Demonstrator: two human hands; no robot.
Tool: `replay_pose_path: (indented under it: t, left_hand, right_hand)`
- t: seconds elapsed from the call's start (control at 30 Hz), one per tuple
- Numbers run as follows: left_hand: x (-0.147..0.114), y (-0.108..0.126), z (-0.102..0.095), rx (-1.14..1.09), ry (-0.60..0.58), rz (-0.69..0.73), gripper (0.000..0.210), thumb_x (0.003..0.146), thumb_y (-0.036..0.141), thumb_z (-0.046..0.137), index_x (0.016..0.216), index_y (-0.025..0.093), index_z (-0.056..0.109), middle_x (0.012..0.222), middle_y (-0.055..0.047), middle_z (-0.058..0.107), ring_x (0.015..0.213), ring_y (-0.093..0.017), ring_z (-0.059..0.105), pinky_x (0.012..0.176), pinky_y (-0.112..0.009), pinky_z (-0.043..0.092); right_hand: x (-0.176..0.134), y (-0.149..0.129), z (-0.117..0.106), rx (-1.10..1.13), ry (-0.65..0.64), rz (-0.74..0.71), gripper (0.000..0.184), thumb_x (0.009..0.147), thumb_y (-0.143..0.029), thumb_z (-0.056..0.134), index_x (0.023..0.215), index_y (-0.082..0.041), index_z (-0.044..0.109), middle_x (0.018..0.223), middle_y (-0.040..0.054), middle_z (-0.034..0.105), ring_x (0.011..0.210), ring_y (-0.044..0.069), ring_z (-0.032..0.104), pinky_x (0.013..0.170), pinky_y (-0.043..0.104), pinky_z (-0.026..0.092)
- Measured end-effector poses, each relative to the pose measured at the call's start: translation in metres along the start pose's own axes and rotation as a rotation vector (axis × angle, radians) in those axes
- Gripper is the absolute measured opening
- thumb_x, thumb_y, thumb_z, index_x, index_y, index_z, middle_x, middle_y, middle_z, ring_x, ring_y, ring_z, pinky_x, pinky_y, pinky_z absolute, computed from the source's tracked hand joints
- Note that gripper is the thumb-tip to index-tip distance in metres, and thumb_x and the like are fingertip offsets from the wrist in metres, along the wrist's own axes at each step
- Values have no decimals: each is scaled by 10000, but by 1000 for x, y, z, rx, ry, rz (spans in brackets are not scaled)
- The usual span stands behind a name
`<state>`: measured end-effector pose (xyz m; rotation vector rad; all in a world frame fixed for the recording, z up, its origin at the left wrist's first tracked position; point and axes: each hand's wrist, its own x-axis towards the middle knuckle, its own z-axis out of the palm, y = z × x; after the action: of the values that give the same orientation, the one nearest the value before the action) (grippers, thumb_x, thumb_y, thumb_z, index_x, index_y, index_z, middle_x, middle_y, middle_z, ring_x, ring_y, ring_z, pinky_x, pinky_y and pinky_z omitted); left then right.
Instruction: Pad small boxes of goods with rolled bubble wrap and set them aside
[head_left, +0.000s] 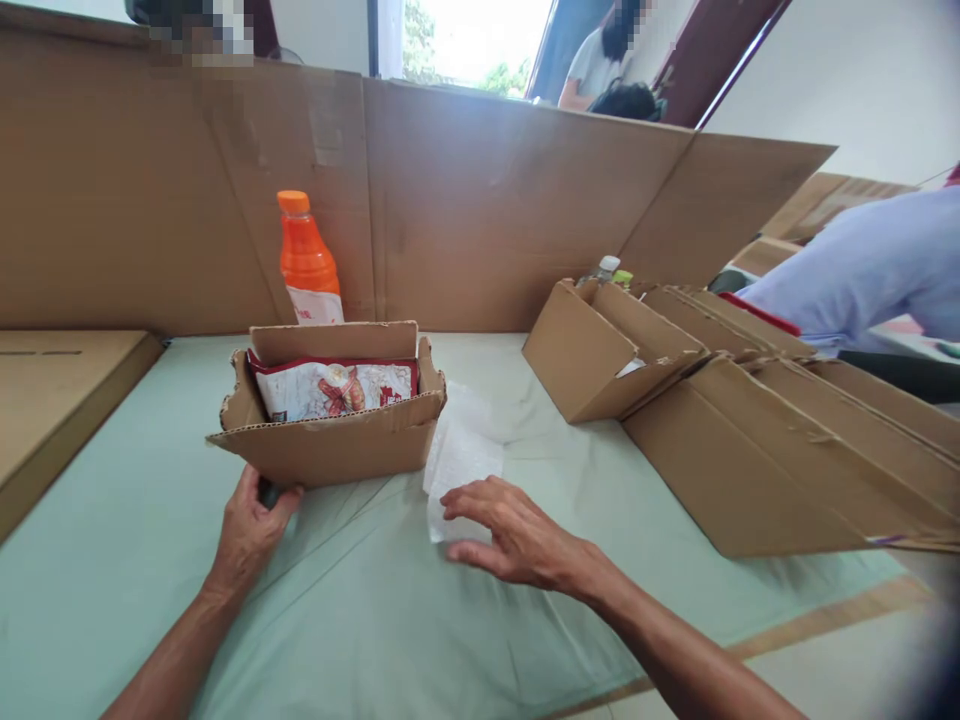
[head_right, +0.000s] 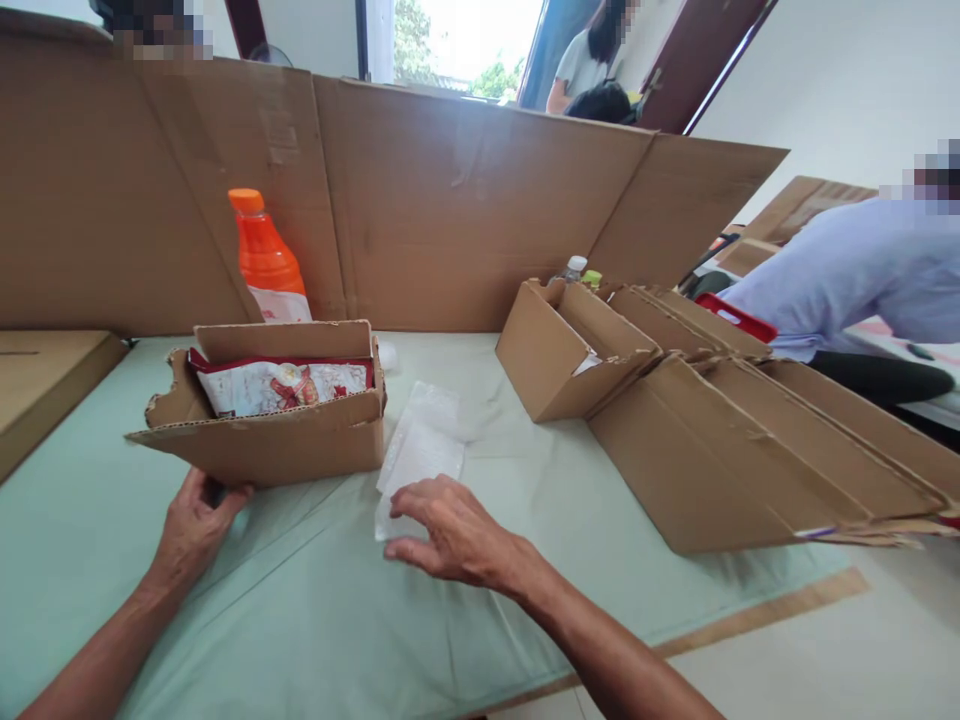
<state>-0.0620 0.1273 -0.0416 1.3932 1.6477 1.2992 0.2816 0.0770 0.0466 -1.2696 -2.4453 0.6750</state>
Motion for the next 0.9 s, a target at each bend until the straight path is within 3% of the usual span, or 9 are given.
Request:
replay_pose_path:
  t: [0.1,0.23,0.33,0.43,0.53,0.73,0.83,0.9]
  left_hand:
    - [1,3,0,-3,-4,-13,446,658,421,698,1016,187,571,903,-32,643,847,-209,612,734,-285,490]
    - [0,9,0,-62,7,-39,505,629,430,716,1043,185,561,906,-34,651,878,-224,631,770,-300,500]
    - [0,15,-1,-90,-10,-87,507,615,458,732,1007,180,571,896,-37,663,867,-231,635,768,-313,501]
    - [7,25,1,-73,-19,-101,501,610,461,740,990,170,593,899,-44,680,852,-232,634,761,-319,499]
    - [31,34,16,-84,-39,-64,461,618,431,723,974,163,604,899,-46,685,853,-226,635,768,-320,501]
    - [105,38,57,-113,-41,-10,485,619,372,683,1041,150,593,970,-61,685,941,-237,646,869,-357,513]
    - [113,34,57,-91,-12,-26,605,676,318,662,1233,116,541,1144,-126,663,1076,-256,637,962,-392,495]
    - [93,32,47,-49,27,-52,716,709,301,670,1370,113,466,1274,-165,611,1183,-280,595,1007,-421,470]
  right_hand:
    - [5,3,-15,108,62,84,376,923,-547,601,1059,-223,732,1102,83,762,1023,261,696,906,399,508]
    - [32,20,-32,207,231,261,319,935,-399,544,1142,-214,700,1120,91,747,950,223,701,759,337,532]
    - [57,25,-19,309,228,194,518,826,-297,620,1333,-194,588,1260,126,690,1060,244,676,781,347,549]
    - [75,23,-1,344,245,154,548,819,-284,610,1356,-192,556,1276,129,676,1056,251,656,822,381,545]
    - [93,29,3,332,337,201,502,838,-295,583,1331,-201,565,1255,116,678,949,231,652,827,395,533]
    - [146,63,-5,393,428,207,621,785,-289,590,1389,-163,515,1344,155,629,1132,277,624,839,402,539]
    - [143,78,-8,419,430,188,593,791,-314,600,1364,-167,549,1409,155,593,1199,268,609,875,387,540]
    - [121,90,-13,366,453,207,478,826,-359,590,1268,-182,631,1422,138,586,1229,256,597,916,379,526]
